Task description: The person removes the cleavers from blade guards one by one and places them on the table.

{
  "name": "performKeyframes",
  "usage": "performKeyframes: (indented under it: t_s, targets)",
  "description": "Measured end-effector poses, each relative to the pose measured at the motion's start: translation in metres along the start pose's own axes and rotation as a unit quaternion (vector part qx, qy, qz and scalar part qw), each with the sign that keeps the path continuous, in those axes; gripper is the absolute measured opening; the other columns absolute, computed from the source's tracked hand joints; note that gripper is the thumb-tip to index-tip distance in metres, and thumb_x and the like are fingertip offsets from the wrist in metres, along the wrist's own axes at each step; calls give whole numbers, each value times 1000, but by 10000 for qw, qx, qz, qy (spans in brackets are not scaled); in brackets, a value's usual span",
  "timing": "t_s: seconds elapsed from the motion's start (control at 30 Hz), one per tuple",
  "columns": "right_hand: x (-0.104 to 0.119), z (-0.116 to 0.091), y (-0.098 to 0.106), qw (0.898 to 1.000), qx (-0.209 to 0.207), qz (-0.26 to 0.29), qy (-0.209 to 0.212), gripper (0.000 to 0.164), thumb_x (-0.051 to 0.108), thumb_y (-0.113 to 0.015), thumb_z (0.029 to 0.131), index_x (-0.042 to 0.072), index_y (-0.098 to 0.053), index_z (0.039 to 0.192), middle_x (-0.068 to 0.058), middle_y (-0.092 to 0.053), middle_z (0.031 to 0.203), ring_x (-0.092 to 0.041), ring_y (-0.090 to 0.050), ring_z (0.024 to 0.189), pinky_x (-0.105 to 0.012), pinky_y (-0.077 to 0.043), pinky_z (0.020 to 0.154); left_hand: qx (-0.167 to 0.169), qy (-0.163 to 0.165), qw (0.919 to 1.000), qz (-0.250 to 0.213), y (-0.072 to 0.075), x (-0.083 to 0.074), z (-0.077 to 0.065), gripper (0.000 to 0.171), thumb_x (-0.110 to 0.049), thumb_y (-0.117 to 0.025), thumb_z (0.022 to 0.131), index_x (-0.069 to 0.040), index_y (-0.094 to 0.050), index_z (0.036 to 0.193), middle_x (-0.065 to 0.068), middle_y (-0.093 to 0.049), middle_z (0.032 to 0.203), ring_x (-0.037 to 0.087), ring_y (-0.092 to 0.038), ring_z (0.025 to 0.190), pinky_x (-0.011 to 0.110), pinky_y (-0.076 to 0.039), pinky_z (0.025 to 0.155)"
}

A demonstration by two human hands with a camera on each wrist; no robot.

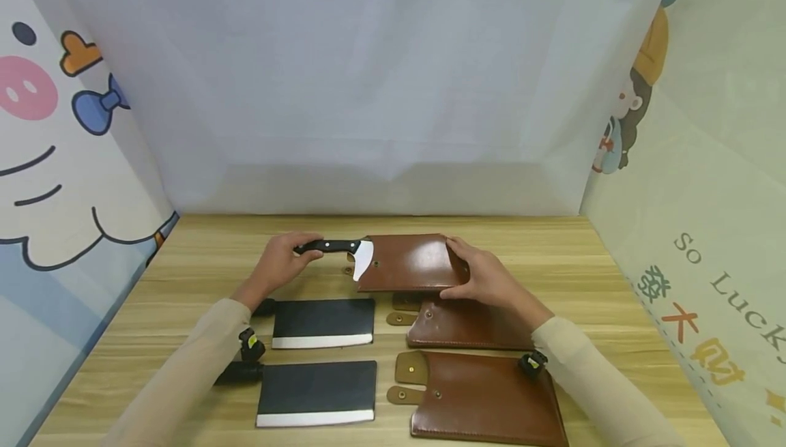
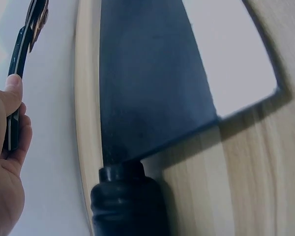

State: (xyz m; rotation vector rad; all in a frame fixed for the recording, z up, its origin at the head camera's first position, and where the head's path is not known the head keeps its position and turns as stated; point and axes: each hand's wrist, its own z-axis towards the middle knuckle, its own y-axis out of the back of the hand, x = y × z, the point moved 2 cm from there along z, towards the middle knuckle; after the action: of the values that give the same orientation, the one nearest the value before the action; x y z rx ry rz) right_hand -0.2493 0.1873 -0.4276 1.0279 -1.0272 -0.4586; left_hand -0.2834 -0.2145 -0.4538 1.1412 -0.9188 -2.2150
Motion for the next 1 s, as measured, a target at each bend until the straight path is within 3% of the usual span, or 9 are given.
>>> performKeyframes:
  t_s: [0.23, 0.8, 1.0]
  targets:
    - [-6, -4, 3, 10000, -72, -34, 45, 104, 34, -93, 76, -4, -37, 155, -29, -36, 158, -46, -40, 143, -57, -36, 115, -70, 16, 9999, 96, 2, 8, -3, 38, -16, -80, 90, 0, -73, 124, 20, -72, 122, 36, -72, 104, 48, -54, 79]
    - [-11, -12, 9, 9999, -22, 24, -97, 105, 37, -91, 78, 1, -33, 159, -25, -32, 162, -46, -36, 145, -59, -36, 115, -119, 43, 9998, 165, 16, 12, -8, 36, -16, -77, 92, 0, -73, 124, 22, -71, 122, 41, -69, 110, 57, -55, 91]
    - [-13, -14, 11, 10000, -23, -34, -84, 104, 36, -91, 79, 0, -33, 158, -26, -33, 161, -46, -37, 145, -60, -36, 114, -157, 53, 9996, 242, 21, 16, -12, 36, -13, -78, 91, 2, -72, 124, 22, -71, 121, 41, -70, 107, 56, -56, 87]
